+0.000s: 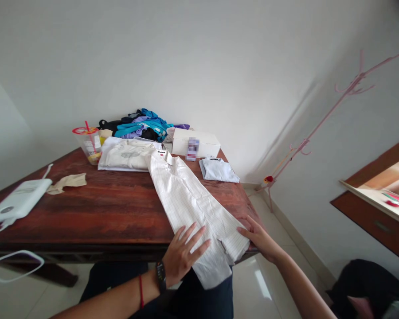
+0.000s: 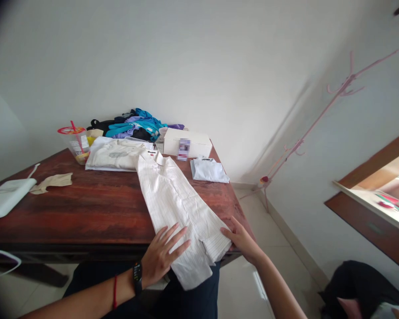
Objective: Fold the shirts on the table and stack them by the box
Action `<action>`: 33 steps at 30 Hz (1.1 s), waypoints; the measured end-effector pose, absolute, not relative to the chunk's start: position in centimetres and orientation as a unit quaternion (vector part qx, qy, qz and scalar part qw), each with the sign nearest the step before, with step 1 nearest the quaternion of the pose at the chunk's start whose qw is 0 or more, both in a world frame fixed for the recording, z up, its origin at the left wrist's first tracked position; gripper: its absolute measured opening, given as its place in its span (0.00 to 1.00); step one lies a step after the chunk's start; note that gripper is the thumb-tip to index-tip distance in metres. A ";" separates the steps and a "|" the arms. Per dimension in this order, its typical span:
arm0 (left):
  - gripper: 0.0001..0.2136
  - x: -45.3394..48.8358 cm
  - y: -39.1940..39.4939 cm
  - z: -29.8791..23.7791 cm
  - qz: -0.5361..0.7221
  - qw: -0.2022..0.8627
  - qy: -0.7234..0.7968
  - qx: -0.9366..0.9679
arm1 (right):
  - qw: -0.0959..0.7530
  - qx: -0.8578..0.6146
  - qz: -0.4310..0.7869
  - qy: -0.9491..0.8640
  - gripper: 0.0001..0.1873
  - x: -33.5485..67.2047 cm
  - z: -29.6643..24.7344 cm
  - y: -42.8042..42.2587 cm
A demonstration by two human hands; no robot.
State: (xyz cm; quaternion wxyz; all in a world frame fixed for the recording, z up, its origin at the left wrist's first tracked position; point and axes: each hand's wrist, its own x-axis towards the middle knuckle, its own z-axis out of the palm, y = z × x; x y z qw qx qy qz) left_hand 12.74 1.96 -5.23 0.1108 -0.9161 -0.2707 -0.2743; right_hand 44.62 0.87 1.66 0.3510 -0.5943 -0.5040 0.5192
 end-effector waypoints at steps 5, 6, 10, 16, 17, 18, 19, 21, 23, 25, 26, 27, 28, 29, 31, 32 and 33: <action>0.22 13.5 1.7 -6.1 -0.332 0.116 -0.249 -0.902 | 0.394 -0.585 0.528 -0.473 0.28 44.5 0.7 0.5; 0.21 13.3 1.6 -5.9 -0.331 0.107 -0.232 -0.908 | 0.398 -0.585 0.529 -0.469 0.28 44.6 0.7 0.4; 0.18 12.6 0.6 -4.9 -0.304 0.077 -0.146 -0.938 | 0.418 -0.573 0.548 -0.444 0.27 44.7 1.0 0.1; 0.14 12.9 -1.0 -2.6 -0.345 -0.037 -0.149 -0.926 | 0.444 -0.541 0.592 -0.400 0.21 45.0 1.8 -0.4; 0.14 12.9 -1.3 -1.8 -0.360 -0.080 -0.159 -0.916 | 0.445 -0.538 0.599 -0.393 0.20 45.1 2.0 -0.5; 0.15 12.8 -1.7 -0.9 -0.379 -0.126 -0.172 -0.900 | 0.447 -0.533 0.605 -0.387 0.18 45.2 2.2 -0.7; 0.15 12.7 -2.2 0.0 -0.399 -0.176 -0.189 -0.880 | 0.451 -0.526 0.611 -0.383 0.17 45.3 2.5 -0.9; 0.15 12.4 -3.2 2.0 -0.428 -0.277 -0.223 -0.831 | 0.466 -0.507 0.620 -0.376 0.14 45.5 3.2 -1.6; 0.15 11.9 -4.3 3.4 -0.441 -0.358 -0.249 -0.784 | 0.481 -0.482 0.631 -0.372 0.12 45.8 4.1 -2.7; 0.17 11.2 -5.5 4.0 -0.456 -0.409 -0.278 -0.740 | 0.479 -0.460 0.643 -0.382 0.14 46.1 4.8 -4.0; 0.18 10.9 -6.0 4.0 -0.467 -0.426 -0.298 -0.715 | 0.471 -0.454 0.643 -0.398 0.16 46.2 5.2 -4.7; 0.18 10.5 -6.5 3.8 -0.477 -0.443 -0.324 -0.686 | 0.461 -0.454 0.634 -0.423 0.18 46.3 5.5 -5.4; 0.19 10.0 -7.0 3.6 -0.485 -0.463 -0.353 -0.652 | 0.453 -0.461 0.615 -0.452 0.21 46.4 5.9 -6.0; 0.20 9.5 -7.4 3.3 -0.492 -0.485 -0.381 -0.615 | 0.446 -0.474 0.587 -0.482 0.23 46.4 6.1 -6.6; 0.22 8.5 -8.1 2.8 -0.495 -0.527 -0.425 -0.545 | 0.432 -0.518 0.510 -0.533 0.23 46.1 6.7 -7.4; 0.23 8.0 -8.3 2.6 -0.494 -0.546 -0.438 -0.516 | 0.429 -0.543 0.465 -0.552 0.21 45.9 7.0 -7.7; 0.23 7.6 -8.4 2.5 -0.494 -0.560 -0.447 -0.493 | 0.424 -0.566 0.419 -0.570 0.18 45.5 7.4 -7.7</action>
